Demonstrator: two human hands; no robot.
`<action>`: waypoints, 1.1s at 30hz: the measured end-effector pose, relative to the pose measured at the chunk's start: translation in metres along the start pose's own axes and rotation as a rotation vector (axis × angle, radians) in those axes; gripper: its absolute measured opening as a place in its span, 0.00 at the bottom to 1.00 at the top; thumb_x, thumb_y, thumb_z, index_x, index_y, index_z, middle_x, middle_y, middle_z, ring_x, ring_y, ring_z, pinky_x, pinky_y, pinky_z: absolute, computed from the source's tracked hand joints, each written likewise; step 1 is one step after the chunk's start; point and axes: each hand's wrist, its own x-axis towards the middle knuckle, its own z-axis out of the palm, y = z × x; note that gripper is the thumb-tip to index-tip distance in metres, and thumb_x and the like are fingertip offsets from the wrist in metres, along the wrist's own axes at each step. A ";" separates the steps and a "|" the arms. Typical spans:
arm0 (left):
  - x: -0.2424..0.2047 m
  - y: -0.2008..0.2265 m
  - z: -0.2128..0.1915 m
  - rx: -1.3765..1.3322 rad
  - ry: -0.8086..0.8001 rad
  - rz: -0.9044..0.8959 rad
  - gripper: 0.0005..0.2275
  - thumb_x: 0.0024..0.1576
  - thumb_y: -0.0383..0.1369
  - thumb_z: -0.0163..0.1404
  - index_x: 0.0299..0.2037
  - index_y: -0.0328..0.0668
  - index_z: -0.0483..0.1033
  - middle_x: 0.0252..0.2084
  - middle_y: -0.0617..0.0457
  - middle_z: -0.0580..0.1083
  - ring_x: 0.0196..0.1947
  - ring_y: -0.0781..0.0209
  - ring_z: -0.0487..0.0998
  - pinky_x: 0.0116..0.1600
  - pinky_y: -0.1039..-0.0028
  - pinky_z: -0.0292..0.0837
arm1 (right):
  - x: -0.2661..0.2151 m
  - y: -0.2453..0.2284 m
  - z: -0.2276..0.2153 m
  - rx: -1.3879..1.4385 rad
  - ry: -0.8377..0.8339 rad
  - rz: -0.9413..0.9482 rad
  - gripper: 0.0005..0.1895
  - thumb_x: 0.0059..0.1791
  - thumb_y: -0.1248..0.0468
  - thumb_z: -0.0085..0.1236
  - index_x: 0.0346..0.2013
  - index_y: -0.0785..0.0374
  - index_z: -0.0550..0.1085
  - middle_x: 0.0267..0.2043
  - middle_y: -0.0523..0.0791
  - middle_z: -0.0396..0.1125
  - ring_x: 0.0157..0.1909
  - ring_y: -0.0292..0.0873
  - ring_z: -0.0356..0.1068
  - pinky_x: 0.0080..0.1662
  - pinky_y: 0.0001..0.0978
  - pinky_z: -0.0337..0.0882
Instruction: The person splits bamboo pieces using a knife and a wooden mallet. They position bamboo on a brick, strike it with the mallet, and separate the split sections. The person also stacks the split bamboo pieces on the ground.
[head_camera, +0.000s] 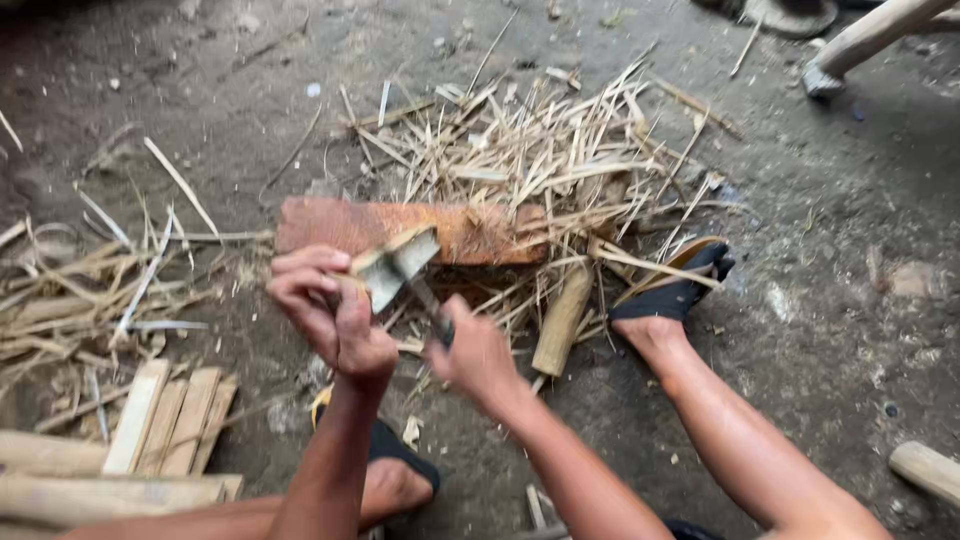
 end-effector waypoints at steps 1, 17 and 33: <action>-0.002 0.004 -0.005 -0.020 0.036 -0.030 0.07 0.58 0.24 0.40 0.44 0.40 0.57 0.46 0.48 0.63 0.45 0.62 0.63 0.59 0.71 0.61 | 0.000 0.005 0.004 -0.021 0.000 0.074 0.20 0.43 0.60 0.61 0.45 0.66 0.69 0.31 0.61 0.71 0.38 0.66 0.73 0.41 0.55 0.71; 0.046 -0.029 0.018 -0.080 0.164 0.047 0.07 0.58 0.26 0.36 0.40 0.31 0.67 0.39 0.47 0.67 0.38 0.61 0.67 0.49 0.71 0.67 | 0.058 0.058 0.038 0.002 -0.002 0.215 0.12 0.45 0.60 0.58 0.36 0.66 0.71 0.27 0.55 0.71 0.31 0.56 0.73 0.37 0.48 0.70; 0.047 -0.025 0.022 -0.087 0.129 0.014 0.06 0.58 0.25 0.38 0.37 0.30 0.67 0.39 0.44 0.71 0.37 0.59 0.68 0.49 0.72 0.68 | 0.059 0.104 0.068 0.170 -0.003 0.168 0.14 0.42 0.58 0.53 0.38 0.63 0.70 0.24 0.53 0.72 0.27 0.54 0.75 0.35 0.47 0.73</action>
